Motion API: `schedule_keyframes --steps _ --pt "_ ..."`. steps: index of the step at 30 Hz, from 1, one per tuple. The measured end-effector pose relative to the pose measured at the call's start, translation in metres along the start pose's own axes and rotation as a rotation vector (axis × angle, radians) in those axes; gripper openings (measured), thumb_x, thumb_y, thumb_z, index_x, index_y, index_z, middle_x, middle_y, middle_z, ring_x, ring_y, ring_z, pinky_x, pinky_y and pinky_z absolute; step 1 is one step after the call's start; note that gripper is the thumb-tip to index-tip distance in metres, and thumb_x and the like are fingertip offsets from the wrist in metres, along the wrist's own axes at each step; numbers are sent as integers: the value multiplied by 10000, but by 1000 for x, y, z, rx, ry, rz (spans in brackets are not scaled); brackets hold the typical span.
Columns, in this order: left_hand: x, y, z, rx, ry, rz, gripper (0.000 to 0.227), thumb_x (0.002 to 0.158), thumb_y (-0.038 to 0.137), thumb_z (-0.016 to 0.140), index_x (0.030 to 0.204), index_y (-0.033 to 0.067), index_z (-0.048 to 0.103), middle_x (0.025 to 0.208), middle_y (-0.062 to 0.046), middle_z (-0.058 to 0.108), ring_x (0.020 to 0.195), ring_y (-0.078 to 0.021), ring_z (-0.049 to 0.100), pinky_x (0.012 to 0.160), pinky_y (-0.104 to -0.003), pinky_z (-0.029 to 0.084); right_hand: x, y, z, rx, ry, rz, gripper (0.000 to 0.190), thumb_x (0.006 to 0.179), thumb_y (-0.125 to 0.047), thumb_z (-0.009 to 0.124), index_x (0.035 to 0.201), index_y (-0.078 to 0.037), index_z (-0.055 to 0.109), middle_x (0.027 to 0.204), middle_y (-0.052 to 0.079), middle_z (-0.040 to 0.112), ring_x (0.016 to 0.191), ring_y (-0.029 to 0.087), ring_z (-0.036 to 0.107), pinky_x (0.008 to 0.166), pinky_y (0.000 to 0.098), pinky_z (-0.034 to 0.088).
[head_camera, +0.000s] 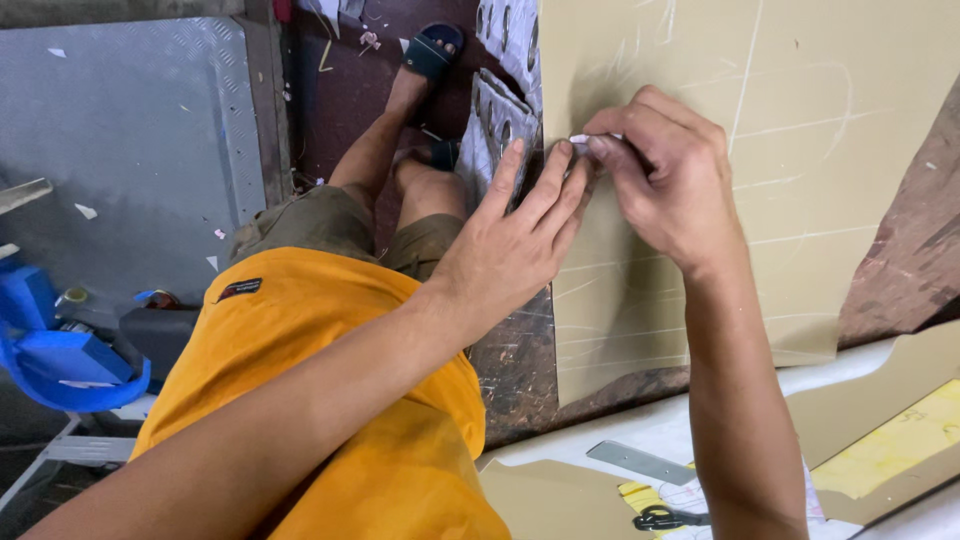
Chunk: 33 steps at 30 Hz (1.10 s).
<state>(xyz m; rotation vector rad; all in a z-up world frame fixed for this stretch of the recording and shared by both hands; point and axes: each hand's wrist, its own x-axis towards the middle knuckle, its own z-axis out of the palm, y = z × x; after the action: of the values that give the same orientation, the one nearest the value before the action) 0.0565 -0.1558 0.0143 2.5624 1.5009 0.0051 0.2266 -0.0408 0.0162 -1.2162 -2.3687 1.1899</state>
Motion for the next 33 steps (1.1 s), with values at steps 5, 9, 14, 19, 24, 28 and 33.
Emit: schedule_keyframes --steps 5,9,14,19,24,28,33 --pt "-3 -1 -1 18 4 17 528 916 294 581 1360 21 671 1513 -164 506 1455 -338 387 1213 -607 242 3 -4 6 -9 3 -28 143 967 59 742 1088 -15 734 899 96 624 731 206 591 669 326 473" --pt "0 -1 1 1 12 21 545 902 293 579 1361 12 671 1478 -163 522 1435 -340 403 1210 -602 253 7 -4 14 -152 36 -183 110 947 19 783 1037 -36 750 861 85 641 746 240 591 713 374 477" --pt "-2 0 -2 -29 4 34 532 910 286 576 1355 8 665 1487 -169 518 1436 -349 404 1212 -600 264 4 0 15 -13 24 -98 109 989 17 778 1083 -35 756 862 67 657 748 197 608 693 341 478" --pt "-2 -4 -4 7 38 30 535 922 287 566 1360 -2 667 1496 -178 519 1436 -355 408 1202 -596 267 0 2 8 57 98 -3 95 985 73 722 1052 6 712 879 90 627 767 196 619 718 316 494" --pt "0 -3 -2 13 13 34 526 910 283 580 1351 10 669 1490 -176 521 1445 -354 406 1214 -596 264 0 0 13 -92 71 -101 95 988 9 788 1061 -25 738 899 70 642 790 234 603 772 359 484" --pt "-2 -1 0 18 17 28 542 897 284 587 1364 20 664 1501 -176 518 1446 -349 399 1213 -595 257 0 1 15 -128 54 -172 82 977 18 765 1039 -28 735 891 62 655 792 216 629 791 349 501" --pt "-1 0 0 22 11 31 546 900 284 588 1367 10 660 1517 -186 504 1456 -357 388 1212 -590 263 -2 5 5 -54 37 -71 111 984 35 777 1075 -22 748 879 68 639 711 167 588 644 301 461"
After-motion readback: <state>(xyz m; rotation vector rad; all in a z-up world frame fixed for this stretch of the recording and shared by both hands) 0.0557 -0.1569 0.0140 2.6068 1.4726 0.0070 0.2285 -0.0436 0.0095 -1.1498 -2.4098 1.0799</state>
